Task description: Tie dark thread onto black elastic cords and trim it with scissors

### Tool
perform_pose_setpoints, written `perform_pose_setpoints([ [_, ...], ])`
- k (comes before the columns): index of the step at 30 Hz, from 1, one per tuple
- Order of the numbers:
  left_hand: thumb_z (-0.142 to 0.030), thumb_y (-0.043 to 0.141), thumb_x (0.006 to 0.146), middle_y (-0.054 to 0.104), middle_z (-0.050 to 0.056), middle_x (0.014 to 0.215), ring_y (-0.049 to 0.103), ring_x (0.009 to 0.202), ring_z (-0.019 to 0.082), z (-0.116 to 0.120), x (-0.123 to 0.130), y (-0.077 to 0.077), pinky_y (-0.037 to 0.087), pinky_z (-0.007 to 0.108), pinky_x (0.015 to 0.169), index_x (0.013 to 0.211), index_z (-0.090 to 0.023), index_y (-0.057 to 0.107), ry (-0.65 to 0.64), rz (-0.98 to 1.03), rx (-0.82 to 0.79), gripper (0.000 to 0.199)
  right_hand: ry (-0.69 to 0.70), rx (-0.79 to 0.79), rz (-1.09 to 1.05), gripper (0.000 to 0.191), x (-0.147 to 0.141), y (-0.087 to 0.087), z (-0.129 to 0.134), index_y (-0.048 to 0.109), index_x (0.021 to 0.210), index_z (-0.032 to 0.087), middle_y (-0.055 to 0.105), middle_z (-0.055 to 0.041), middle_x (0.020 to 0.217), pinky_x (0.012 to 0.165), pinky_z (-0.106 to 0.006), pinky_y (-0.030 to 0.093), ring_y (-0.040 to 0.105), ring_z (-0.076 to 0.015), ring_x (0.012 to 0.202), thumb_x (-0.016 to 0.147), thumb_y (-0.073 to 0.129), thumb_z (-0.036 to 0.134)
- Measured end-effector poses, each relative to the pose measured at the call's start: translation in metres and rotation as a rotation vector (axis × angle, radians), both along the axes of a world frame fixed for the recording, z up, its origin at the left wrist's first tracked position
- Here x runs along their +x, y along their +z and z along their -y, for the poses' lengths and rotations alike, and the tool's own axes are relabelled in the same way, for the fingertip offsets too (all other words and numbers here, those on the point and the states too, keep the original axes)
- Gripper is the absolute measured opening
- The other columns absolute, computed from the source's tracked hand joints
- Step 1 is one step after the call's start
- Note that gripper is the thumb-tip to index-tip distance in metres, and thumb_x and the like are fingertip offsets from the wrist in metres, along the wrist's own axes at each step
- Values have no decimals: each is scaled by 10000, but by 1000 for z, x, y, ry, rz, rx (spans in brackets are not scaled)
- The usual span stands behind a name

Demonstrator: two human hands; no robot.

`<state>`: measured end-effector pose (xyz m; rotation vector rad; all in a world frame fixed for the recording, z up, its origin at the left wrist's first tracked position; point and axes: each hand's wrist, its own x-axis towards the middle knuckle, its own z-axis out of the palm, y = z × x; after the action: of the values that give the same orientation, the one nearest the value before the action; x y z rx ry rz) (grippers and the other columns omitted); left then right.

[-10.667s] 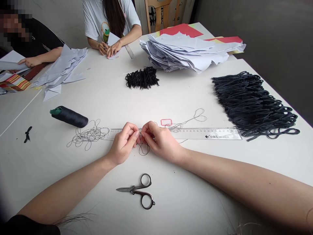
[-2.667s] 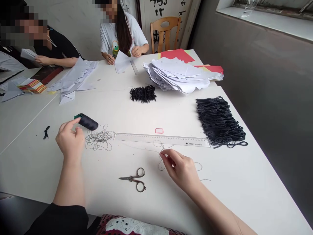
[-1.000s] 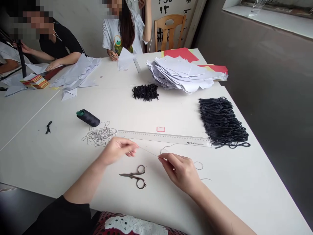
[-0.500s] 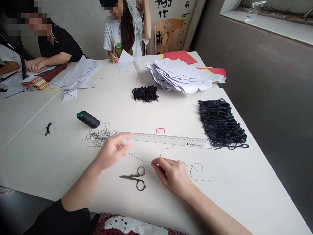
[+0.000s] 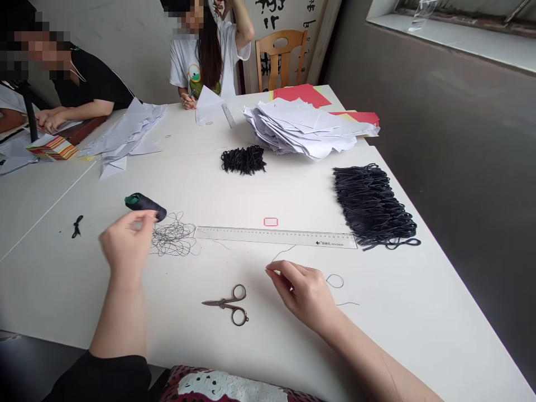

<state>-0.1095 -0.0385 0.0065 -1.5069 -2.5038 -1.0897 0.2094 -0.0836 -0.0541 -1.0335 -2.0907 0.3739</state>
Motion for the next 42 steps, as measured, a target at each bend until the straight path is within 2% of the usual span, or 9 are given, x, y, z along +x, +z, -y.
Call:
perform_pose_setpoints([
  [2,-261,558,840,724,93,1081,665,880,270,0,-8,1,497,420,824,1146,-204,699,113,-180,99,342,10,-3,-4,99,-2,-1,1,583,915,175,612,29,598,438,-192,361,475,-58,424,962,500,152],
  [5,-247,558,836,628,93,1295,616,674,168,3,0,-4,497,358,753,1278,-222,614,17,-232,184,447,55,-26,-2,114,-6,-4,3,585,916,179,626,29,621,448,-195,376,488,-60,430,966,485,154],
  [10,-228,552,832,588,115,1242,531,627,114,3,13,-15,461,277,618,1183,-178,632,-127,-248,390,363,59,-40,24,123,-3,-6,2,593,929,180,645,21,641,454,-199,382,499,-63,436,969,478,160],
  [12,-235,543,847,619,102,1142,540,671,132,0,7,-17,450,274,628,1120,-173,648,-205,-263,311,298,46,-36,30,114,0,-7,0,589,939,179,652,20,650,456,-196,384,502,-62,440,968,481,156],
  [16,-277,520,882,650,30,936,559,698,145,-8,-9,-24,436,267,653,912,-219,679,-527,-222,-198,172,46,-61,47,113,7,-10,-2,590,941,181,669,9,693,461,-193,402,525,-62,455,964,484,153],
  [19,-290,518,872,646,28,926,578,757,173,-13,-17,-31,420,267,628,924,-237,674,-595,-183,-423,173,49,-128,42,133,5,-9,-3,599,934,182,663,-16,741,468,-197,429,557,-77,502,968,471,170],
  [26,-320,522,857,604,21,843,546,722,174,-15,-28,-34,427,273,662,988,-227,622,-559,-126,-387,189,252,-186,211,107,-57,2,-34,627,982,162,626,-96,963,752,-332,533,603,-202,888,932,536,140],
  [34,-327,469,890,559,-17,669,485,563,143,-15,-37,-33,365,248,585,946,-227,625,-514,-91,-335,194,143,-312,413,172,-172,-10,-83,593,1096,134,573,-155,1155,881,-429,446,517,-291,1075,934,552,173],
  [42,-364,463,911,539,-28,596,437,509,142,-12,-32,-26,323,255,548,889,-232,641,-505,-130,-346,223,135,-391,350,140,-173,-5,-89,620,940,127,608,-144,1042,868,-392,439,547,-253,1009,945,481,109],
])
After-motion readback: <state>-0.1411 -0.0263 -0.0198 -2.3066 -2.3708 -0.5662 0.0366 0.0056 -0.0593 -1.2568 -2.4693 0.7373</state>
